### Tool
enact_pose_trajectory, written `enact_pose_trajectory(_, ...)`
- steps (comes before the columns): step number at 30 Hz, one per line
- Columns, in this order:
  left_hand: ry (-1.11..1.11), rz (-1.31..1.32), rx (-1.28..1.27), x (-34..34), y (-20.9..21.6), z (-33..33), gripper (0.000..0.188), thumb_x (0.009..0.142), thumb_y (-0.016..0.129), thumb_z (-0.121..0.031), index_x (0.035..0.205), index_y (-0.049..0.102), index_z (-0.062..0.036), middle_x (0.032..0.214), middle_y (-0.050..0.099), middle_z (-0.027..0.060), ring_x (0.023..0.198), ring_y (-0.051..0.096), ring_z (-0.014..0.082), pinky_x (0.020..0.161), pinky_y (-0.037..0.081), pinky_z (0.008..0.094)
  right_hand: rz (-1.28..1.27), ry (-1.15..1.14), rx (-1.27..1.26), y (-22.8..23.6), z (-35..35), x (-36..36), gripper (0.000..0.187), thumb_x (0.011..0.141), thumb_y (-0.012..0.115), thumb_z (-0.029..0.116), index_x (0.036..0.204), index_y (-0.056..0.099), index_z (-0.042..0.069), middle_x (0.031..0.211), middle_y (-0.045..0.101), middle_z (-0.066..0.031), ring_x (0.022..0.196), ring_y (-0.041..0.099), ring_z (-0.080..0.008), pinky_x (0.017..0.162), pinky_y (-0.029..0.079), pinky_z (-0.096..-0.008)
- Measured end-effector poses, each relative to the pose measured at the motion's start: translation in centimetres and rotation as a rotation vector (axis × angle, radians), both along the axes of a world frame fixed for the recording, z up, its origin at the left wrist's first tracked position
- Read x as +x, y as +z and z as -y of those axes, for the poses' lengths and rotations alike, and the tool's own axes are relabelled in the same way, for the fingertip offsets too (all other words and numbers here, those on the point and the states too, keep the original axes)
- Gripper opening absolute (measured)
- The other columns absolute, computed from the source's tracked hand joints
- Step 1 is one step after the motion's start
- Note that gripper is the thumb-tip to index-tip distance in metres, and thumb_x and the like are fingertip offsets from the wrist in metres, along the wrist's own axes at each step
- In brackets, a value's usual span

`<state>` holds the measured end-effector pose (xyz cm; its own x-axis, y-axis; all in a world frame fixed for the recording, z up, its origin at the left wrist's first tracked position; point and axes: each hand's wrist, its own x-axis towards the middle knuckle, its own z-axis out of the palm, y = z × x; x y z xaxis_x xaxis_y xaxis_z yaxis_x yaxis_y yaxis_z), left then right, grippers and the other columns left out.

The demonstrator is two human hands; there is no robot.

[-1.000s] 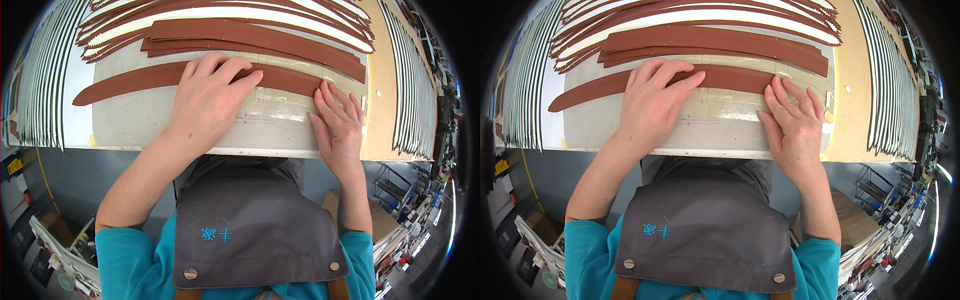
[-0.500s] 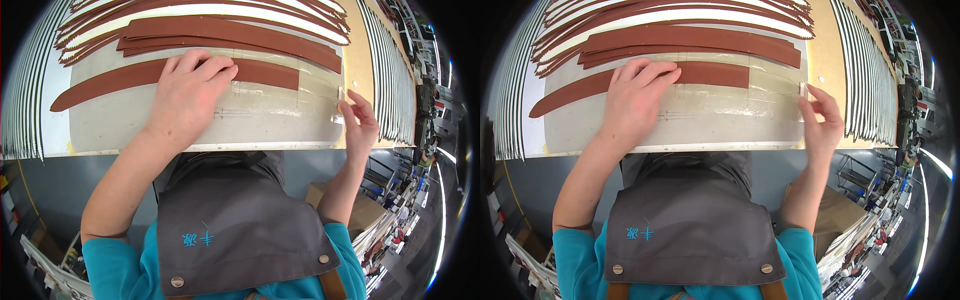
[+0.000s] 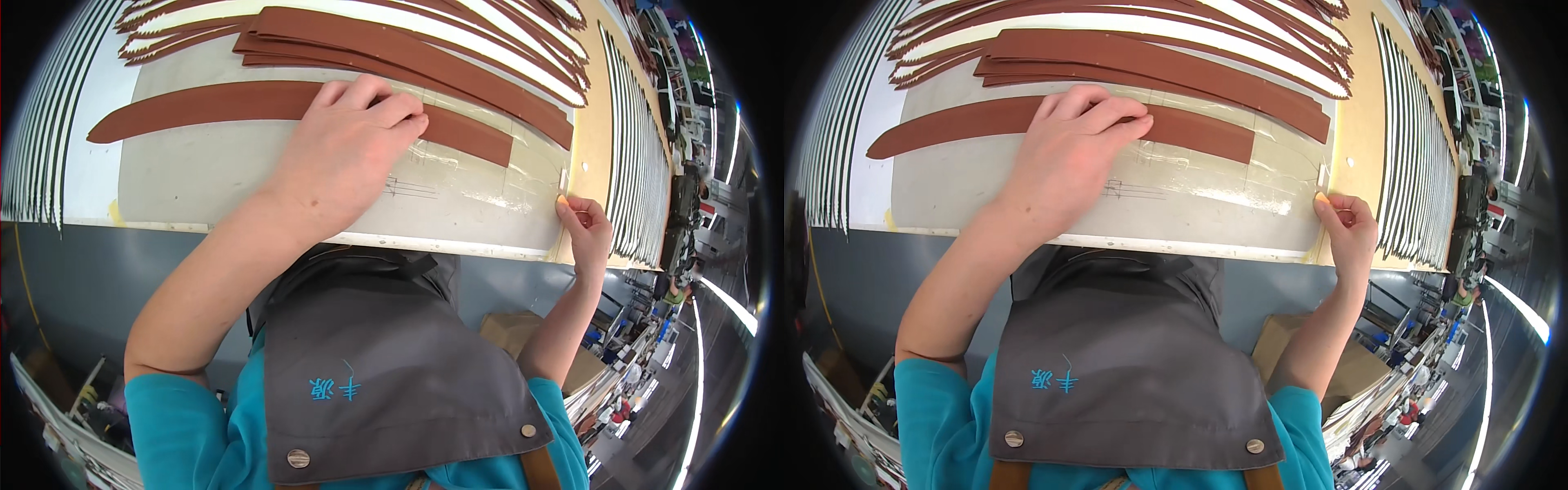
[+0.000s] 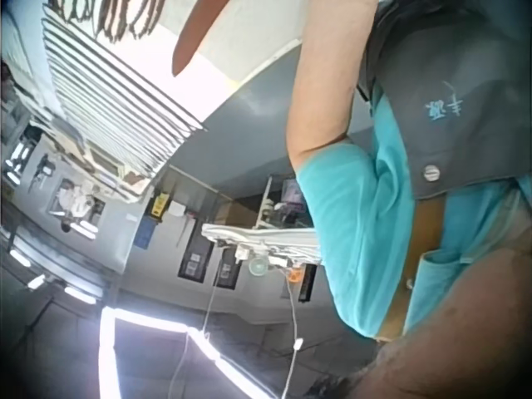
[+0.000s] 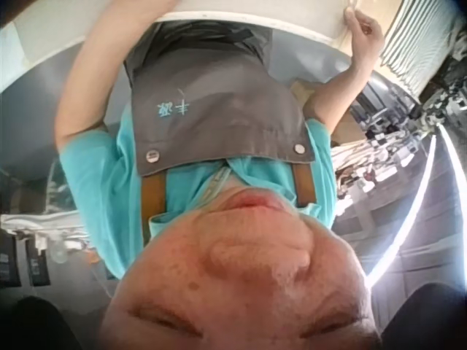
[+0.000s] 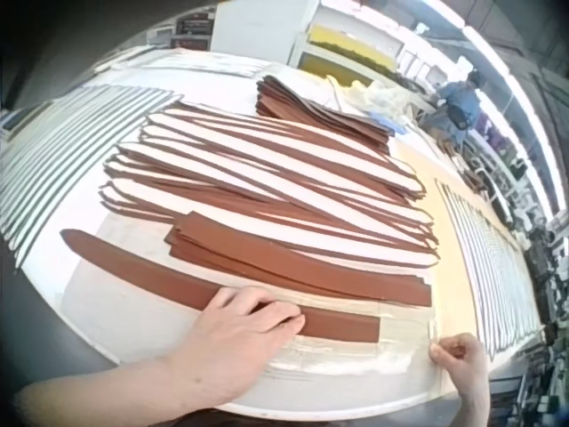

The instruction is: The person repeatedly picks up long, curved, brown and white decorative strips from a pile on a workbench. They align the strips and use a small orange tool to press or smooth the edges, then place the finished strips back onto the pile. The process is repetitive and involves handling the strips one by one.

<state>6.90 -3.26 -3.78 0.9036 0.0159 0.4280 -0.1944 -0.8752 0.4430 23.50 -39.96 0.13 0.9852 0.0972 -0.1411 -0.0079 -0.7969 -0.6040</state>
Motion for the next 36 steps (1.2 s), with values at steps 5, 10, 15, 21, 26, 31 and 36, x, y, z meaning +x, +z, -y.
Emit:
enact_pose_trajectory(5, -0.015, 0.017, -0.024, 0.2, 0.2, 0.0, 0.036, 0.082, 0.064, 0.001, 0.116, 0.073, -0.0051, 0.121, 0.067, -0.0006, 0.116, 0.057, 0.0257, 0.102, 0.045, 0.0408, 0.031, 0.083, 0.147, 1.5, -1.7, 0.1, 0.016, 0.090, 0.082, 0.010, 0.097, 0.070, 0.002, 0.083, 0.069, -0.0011, 0.077, 0.063, -0.0074, 0.071, 0.050, -0.0208)
enact_pose_trajectory(10, 0.001, 0.028, -0.014, 0.1, -0.2, 0.1, 0.034, 0.083, 0.063, 0.000, 0.115, 0.073, -0.0041, 0.121, 0.068, 0.0002, 0.115, 0.058, 0.0252, 0.101, 0.046, 0.0404, -0.096, 0.367, 0.506, 2.6, -12.3, -2.2, 0.009, 0.093, 0.078, 0.004, 0.097, 0.070, 0.002, 0.087, 0.072, -0.0025, 0.079, 0.066, -0.0077, 0.069, 0.054, -0.0212)
enact_pose_trajectory(15, -0.012, 0.011, -0.031, 0.3, 0.0, -0.1, 0.034, 0.083, 0.063, 0.000, 0.115, 0.074, -0.0047, 0.120, 0.068, -0.0003, 0.115, 0.058, 0.0244, 0.101, 0.046, 0.0401, -0.133, 0.337, 0.425, 0.9, -21.4, -3.4, 0.012, 0.090, 0.078, 0.008, 0.095, 0.071, 0.000, 0.082, 0.071, -0.0025, 0.071, 0.064, -0.0060, 0.064, 0.052, -0.0212)
enact_pose_trajectory(21, -0.013, -0.008, -0.052, 0.3, 0.1, -0.2, 0.034, 0.083, 0.063, -0.001, 0.115, 0.074, -0.0051, 0.119, 0.068, -0.0001, 0.115, 0.058, 0.0236, 0.101, 0.046, 0.0400, -0.101, 0.308, 0.318, 0.3, -22.6, -3.6, 0.012, 0.088, 0.077, 0.009, 0.091, 0.071, -0.001, 0.078, 0.070, -0.0025, 0.069, 0.063, -0.0061, 0.062, 0.052, -0.0217)
enact_pose_trajectory(26, -0.012, -0.017, -0.066, 0.3, 0.0, -0.2, 0.033, 0.084, 0.063, -0.002, 0.115, 0.074, -0.0048, 0.119, 0.068, 0.0000, 0.115, 0.058, 0.0232, 0.101, 0.046, 0.0400, -0.077, 0.283, 0.309, 0.1, -22.8, -3.9, 0.009, 0.088, 0.075, 0.007, 0.088, 0.071, -0.001, 0.078, 0.070, -0.0020, 0.069, 0.062, -0.0058, 0.062, 0.051, -0.0217)
enact_pose_trajectory(31, -0.009, -0.034, -0.060, 0.2, 0.1, -0.2, 0.033, 0.084, 0.062, -0.003, 0.115, 0.074, -0.0047, 0.120, 0.068, -0.0002, 0.115, 0.058, 0.0232, 0.101, 0.046, 0.0401, -0.080, 0.286, 0.297, 0.0, -22.9, -3.8, 0.007, 0.088, 0.074, 0.005, 0.087, 0.071, -0.001, 0.077, 0.069, -0.0012, 0.069, 0.061, -0.0048, 0.062, 0.050, -0.0215)
enact_pose_trajectory(36, -0.007, -0.033, -0.052, 0.3, 0.2, -0.2, 0.032, 0.084, 0.062, -0.003, 0.114, 0.074, -0.0050, 0.119, 0.068, -0.0003, 0.115, 0.058, 0.0229, 0.101, 0.046, 0.0402, -0.087, 0.307, 0.298, -0.1, -22.7, -3.6, 0.007, 0.088, 0.074, 0.005, 0.087, 0.071, -0.002, 0.076, 0.070, -0.0016, 0.067, 0.061, -0.0046, 0.062, 0.050, -0.0213)
